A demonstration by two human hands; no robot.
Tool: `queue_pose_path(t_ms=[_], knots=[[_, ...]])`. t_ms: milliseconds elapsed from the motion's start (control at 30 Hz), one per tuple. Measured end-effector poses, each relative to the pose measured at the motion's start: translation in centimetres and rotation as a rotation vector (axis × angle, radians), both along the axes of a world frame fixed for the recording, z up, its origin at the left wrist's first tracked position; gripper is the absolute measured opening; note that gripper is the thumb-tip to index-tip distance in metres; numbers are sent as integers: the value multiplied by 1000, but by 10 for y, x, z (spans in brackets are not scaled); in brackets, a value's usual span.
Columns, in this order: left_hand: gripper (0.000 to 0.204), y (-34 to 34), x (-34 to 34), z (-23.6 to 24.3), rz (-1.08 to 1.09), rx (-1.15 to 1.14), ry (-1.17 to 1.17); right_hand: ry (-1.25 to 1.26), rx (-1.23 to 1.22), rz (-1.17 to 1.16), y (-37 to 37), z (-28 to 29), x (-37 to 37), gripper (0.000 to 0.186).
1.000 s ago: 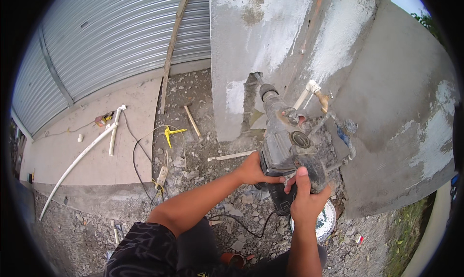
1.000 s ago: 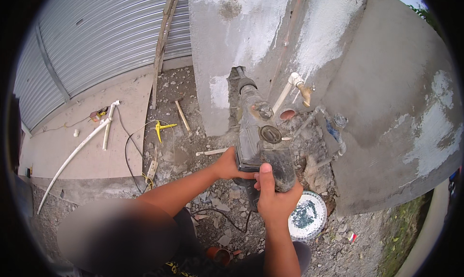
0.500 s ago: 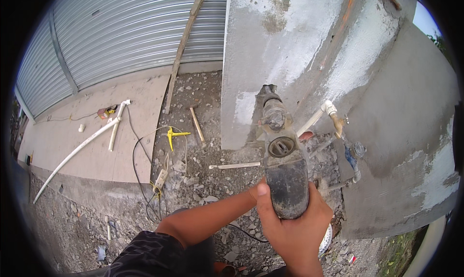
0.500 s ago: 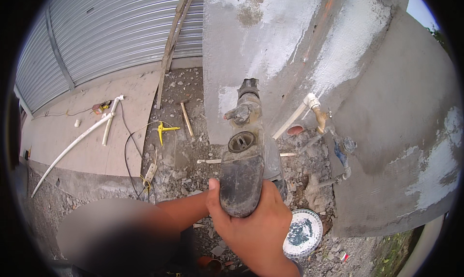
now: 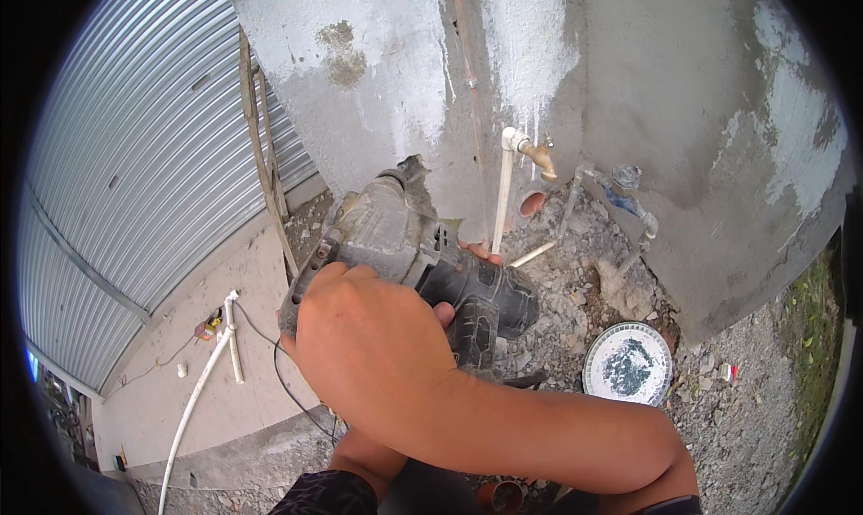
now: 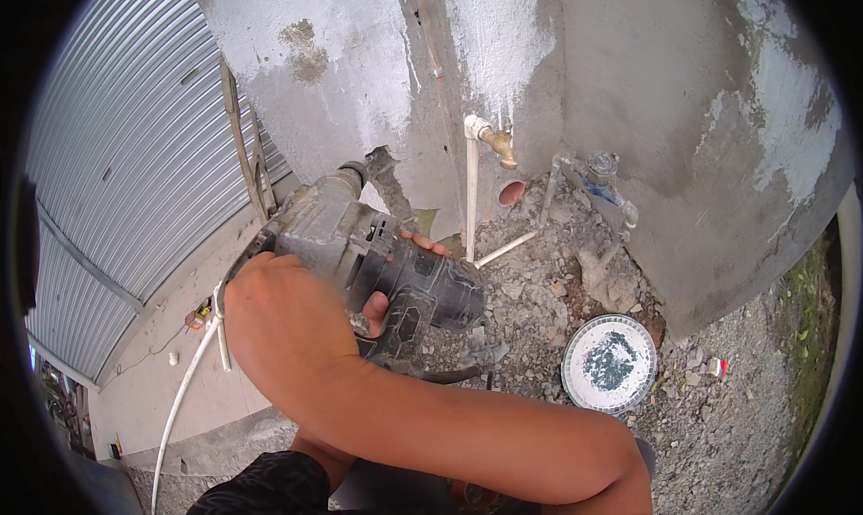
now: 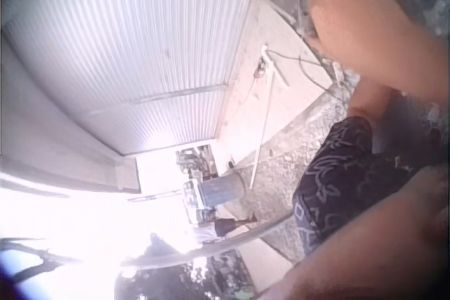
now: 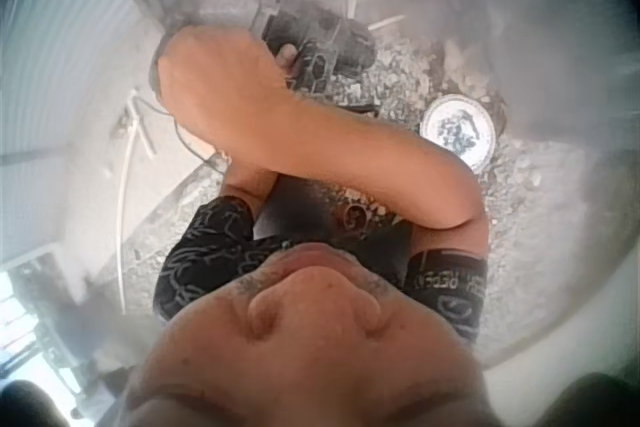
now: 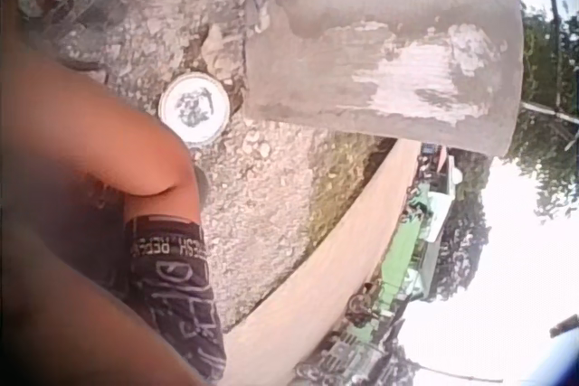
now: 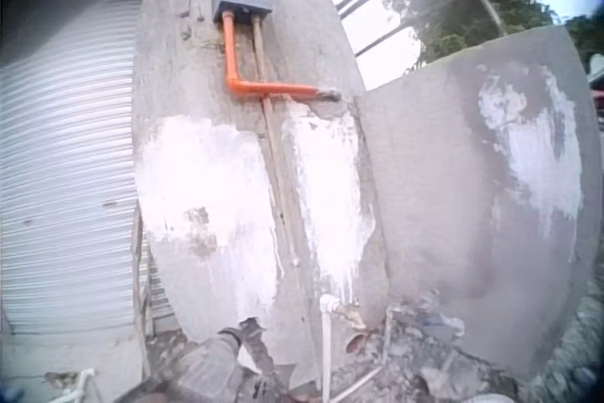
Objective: The person uses a rotary hammer drill to break and remove a section of a concrete wall. They repeatedly apply the tool to the wall surface, chipping away material and creating a hole.
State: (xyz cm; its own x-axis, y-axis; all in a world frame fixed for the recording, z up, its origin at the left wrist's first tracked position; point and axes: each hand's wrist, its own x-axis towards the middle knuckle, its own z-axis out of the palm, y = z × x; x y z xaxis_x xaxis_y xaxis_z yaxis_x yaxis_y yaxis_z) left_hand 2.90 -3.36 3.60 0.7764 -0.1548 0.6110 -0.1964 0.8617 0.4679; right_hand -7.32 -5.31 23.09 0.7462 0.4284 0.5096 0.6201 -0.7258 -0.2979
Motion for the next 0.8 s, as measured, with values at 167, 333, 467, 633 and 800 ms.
queue_pose_path(t_ms=[167,333,467,633,800], knots=[[87,5,-3,6,5,22,63,35,133,97,7,6,16,22],[80,0,1,18,-71,29,-69,158,225,132,3,11,18,17],[79,8,-18,29,-4,188,85,85,259,148,-12,8,21,16],[82,2,-21,30,0,135,118,106,276,133,0,8,26,15],[88,6,-13,26,10,57,64,165,101,136,31,13,26,11]])
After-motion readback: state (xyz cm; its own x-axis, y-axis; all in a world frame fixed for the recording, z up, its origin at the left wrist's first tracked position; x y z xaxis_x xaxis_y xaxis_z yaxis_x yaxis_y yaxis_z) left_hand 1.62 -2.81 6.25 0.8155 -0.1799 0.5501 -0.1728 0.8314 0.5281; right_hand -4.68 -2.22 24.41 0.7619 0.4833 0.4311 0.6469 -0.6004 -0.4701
